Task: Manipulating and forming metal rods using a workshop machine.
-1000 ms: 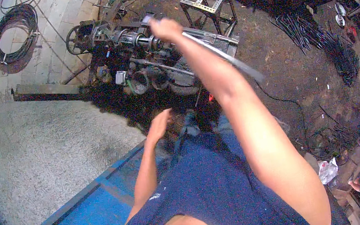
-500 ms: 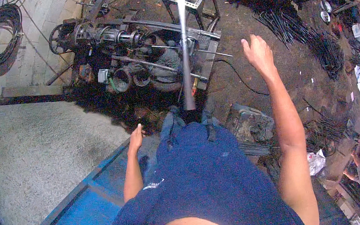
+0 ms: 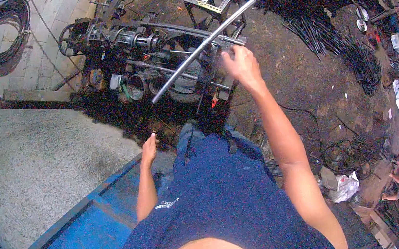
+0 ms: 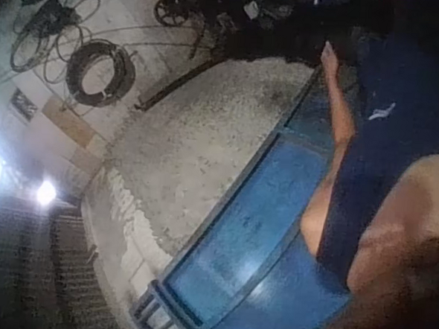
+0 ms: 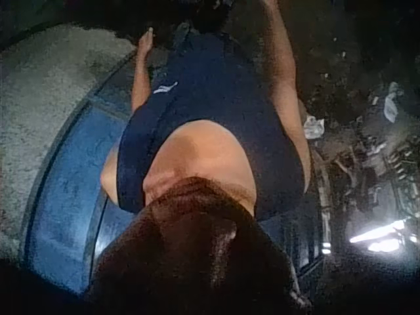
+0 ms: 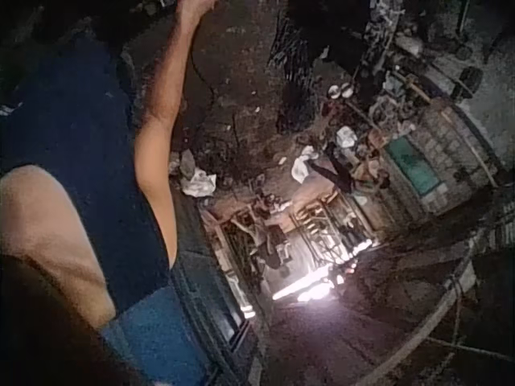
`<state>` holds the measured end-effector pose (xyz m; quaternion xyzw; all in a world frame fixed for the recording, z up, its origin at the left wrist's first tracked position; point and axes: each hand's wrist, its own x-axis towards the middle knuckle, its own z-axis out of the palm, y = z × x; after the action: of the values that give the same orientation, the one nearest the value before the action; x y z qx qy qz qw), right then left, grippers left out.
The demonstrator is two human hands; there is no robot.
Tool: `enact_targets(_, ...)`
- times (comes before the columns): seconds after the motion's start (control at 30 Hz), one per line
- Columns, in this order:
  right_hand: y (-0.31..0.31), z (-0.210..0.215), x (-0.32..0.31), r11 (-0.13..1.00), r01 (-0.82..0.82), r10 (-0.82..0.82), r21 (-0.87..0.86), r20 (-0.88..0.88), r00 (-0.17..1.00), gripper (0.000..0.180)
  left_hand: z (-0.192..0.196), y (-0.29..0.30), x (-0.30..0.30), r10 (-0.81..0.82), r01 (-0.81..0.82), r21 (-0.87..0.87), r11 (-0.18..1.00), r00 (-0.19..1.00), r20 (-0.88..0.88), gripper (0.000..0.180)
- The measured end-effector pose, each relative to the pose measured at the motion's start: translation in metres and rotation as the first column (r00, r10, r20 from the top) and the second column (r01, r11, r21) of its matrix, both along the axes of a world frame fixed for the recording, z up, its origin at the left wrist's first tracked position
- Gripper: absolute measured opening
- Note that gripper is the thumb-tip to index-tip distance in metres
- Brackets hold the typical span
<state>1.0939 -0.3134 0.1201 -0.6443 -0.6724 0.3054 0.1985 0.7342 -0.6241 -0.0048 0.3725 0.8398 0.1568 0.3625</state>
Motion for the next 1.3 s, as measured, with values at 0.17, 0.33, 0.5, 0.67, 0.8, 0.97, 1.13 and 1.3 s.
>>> enact_targets(0.17,0.017,-0.054,-0.004,0.999,0.018,-0.014,-0.041,0.075,0.997,0.029,0.019,0.006,0.016,0.048,-0.045,0.099,0.994,0.999,-0.024,0.049)
enact_targets(0.33,0.032,-0.126,-0.008,0.992,-0.09,0.077,0.087,0.141,0.987,0.025,0.127,0.093,0.079,-0.063,0.251,0.549,0.797,0.939,-0.338,0.038)
enact_targets(0.5,0.036,-0.143,-0.022,0.924,-0.347,0.255,0.157,0.422,0.87,0.016,0.144,0.181,0.111,-0.413,0.582,0.326,0.745,0.786,-0.461,0.055)
enact_targets(0.67,0.043,-0.162,-0.021,0.912,-0.376,0.253,0.161,0.499,0.829,0.02,0.117,0.211,0.099,-0.506,0.646,0.253,0.72,0.739,-0.446,0.053)
enact_targets(0.8,0.041,-0.167,-0.014,0.909,-0.358,0.234,0.214,0.449,0.863,0.021,0.113,0.237,0.073,-0.473,0.685,0.149,0.713,0.626,-0.619,0.051)
enact_targets(0.97,0.032,-0.175,-0.007,0.91,-0.325,0.216,0.256,0.377,0.901,0.018,0.11,0.294,0.051,-0.455,0.806,0.056,0.589,0.389,-0.801,0.048)
enact_targets(1.13,0.029,-0.173,-0.001,0.938,-0.337,0.251,0.085,0.502,0.828,0.013,0.109,0.334,0.026,-0.529,0.911,0.112,0.396,0.326,-0.783,0.04)
enact_targets(1.3,-0.015,-0.16,0.031,0.927,-0.334,0.191,0.171,0.551,0.812,0.015,0.108,0.351,0.017,-0.616,0.926,0.035,0.376,0.278,-0.738,0.04)
